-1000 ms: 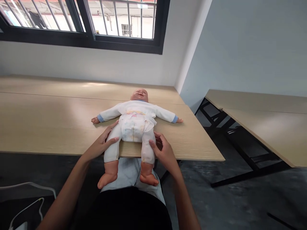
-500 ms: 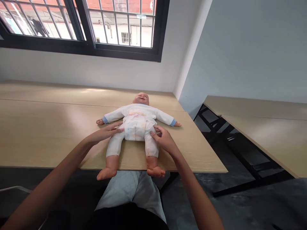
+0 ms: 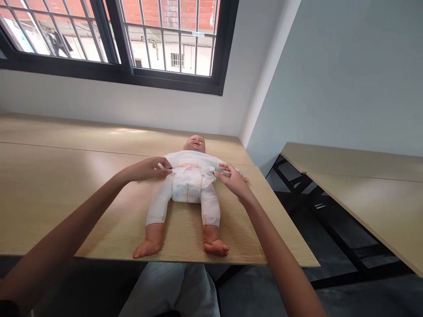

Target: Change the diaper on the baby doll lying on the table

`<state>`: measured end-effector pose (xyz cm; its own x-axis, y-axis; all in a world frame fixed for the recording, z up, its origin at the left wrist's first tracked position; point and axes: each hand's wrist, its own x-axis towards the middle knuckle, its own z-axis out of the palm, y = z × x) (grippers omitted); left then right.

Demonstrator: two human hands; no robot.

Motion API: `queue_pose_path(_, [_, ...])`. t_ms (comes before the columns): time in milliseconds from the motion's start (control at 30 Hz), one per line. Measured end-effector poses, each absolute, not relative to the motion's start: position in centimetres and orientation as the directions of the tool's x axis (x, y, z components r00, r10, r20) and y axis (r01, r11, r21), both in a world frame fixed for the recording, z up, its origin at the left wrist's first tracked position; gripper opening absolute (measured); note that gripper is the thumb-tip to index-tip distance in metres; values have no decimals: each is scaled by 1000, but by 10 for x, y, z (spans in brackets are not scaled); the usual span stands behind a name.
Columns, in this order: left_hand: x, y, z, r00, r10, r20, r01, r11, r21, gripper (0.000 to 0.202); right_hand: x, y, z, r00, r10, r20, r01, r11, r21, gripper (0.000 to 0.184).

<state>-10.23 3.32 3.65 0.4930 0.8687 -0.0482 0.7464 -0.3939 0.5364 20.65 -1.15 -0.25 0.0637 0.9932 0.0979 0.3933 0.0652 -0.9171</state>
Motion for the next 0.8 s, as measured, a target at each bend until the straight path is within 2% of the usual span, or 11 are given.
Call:
queue_pose_path(33, [-96, 36, 47, 500, 866, -27, 762, -425, 489, 44, 205, -4, 7, 51, 992, 120, 432, 86, -898, 40])
queue_pose_path(100, [-80, 41, 63, 542, 840, -33, 782, -490, 385, 39, 197, 10, 27, -84, 990, 116, 532, 143, -834, 35])
queue_pose_path(200, [-55, 49, 71, 583, 802, -133, 800, -537, 268, 37, 177, 27, 48, -363, 932, -15, 703, 263, -661, 38])
queue_pose_path(300, [-43, 60, 65, 580, 789, -200, 811, -538, 231, 40, 160, 38, 58, -433, 887, -159, 821, 315, -477, 40])
queue_pose_path(367, [-48, 69, 62, 589, 774, -232, 804, -534, 261, 45, 159, 45, 57, -438, 879, -190, 842, 327, -430, 44])
queue_pose_path(433, [-60, 79, 62, 577, 748, -327, 809, -470, 352, 52, 167, 54, 51, -419, 883, -212, 844, 292, -450, 52])
queue_pose_path(467, [-68, 83, 62, 548, 738, -393, 826, -403, 395, 56, 174, 59, 45, -374, 895, -242, 850, 227, -476, 56])
queue_pose_path(567, [-86, 95, 59, 412, 719, -560, 875, -142, 463, 64, 196, 73, 24, -163, 878, -450, 844, -113, -525, 71])
queue_pose_path(633, [-90, 102, 51, 375, 700, -608, 871, -41, 490, 69, 206, 79, 9, -155, 811, -564, 773, -257, -581, 77])
queue_pose_path(700, [-90, 108, 41, 398, 697, -597, 836, -7, 549, 73, 209, 81, -3, -280, 795, -538, 616, -281, -736, 74])
queue_pose_path(800, [-88, 114, 26, 441, 731, -520, 760, 4, 649, 76, 200, 79, -15, -395, 845, -361, 282, -262, -923, 61])
